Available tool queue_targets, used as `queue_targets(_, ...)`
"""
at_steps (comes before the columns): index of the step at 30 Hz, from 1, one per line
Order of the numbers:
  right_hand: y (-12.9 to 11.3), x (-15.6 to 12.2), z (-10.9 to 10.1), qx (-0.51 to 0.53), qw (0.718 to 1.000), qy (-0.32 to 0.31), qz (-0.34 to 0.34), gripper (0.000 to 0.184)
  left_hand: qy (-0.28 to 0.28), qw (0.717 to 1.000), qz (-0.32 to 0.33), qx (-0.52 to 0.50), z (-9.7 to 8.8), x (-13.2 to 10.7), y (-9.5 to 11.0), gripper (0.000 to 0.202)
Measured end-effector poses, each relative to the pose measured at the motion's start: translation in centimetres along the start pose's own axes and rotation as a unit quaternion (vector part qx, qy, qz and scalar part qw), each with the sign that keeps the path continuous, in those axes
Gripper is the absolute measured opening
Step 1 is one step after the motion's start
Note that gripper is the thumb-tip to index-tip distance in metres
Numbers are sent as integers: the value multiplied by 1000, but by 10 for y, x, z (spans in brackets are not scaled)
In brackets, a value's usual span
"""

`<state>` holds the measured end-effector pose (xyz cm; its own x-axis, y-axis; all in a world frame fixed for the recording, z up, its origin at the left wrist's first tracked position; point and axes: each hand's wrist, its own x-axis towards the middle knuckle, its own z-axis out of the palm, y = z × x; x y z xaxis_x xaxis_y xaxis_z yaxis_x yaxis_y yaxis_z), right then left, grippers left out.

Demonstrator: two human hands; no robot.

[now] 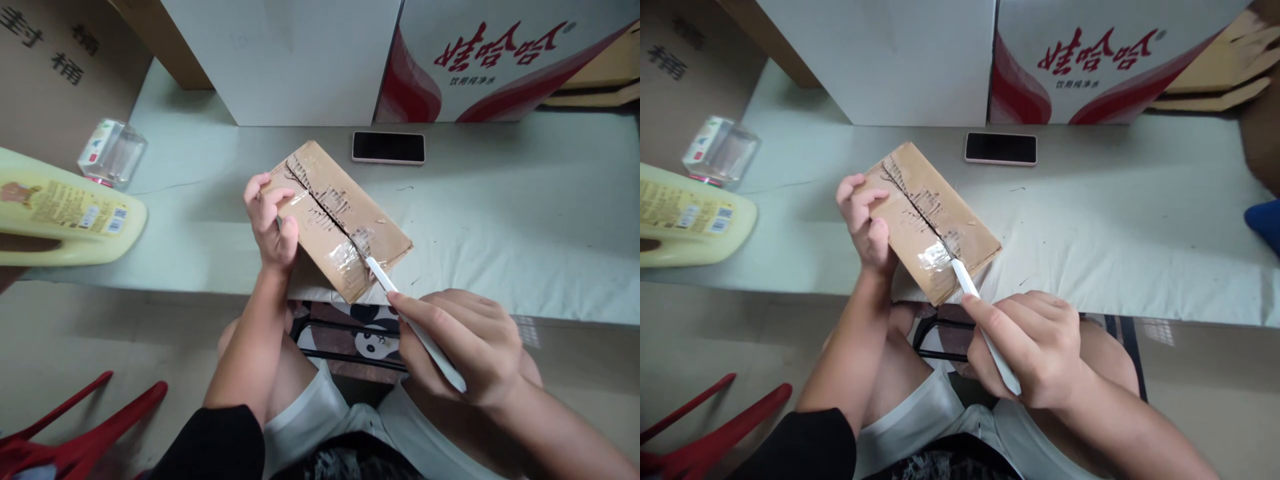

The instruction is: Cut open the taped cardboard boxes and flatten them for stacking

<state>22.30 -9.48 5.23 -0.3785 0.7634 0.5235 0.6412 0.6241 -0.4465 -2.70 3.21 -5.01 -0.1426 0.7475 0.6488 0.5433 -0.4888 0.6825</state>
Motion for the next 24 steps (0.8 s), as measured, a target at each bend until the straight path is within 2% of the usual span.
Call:
queue_targets(4, 5, -3, 1, 10, 1000, 9, -19, 39, 3, 999, -10, -37, 0, 1, 2, 46)
queue_targets(8, 10, -4, 1, 32, 998, 48, -28, 33, 16, 998, -39, -42, 1, 1, 6, 49)
queue_targets(14, 11, -1, -7, 96, 994, -5, 42, 31, 10, 997, -42, -58, -1, -2, 8, 54)
queue_targets(19, 16, -3, -7, 214, 974, 31, 65, 37, 24, 996, -17, -82, 0, -2, 1, 55)
queue_targets(24, 24, -1, -3, 333, 943, 14, 4, 33, 48, 985, -78, -147, 3, 1, -7, 72)
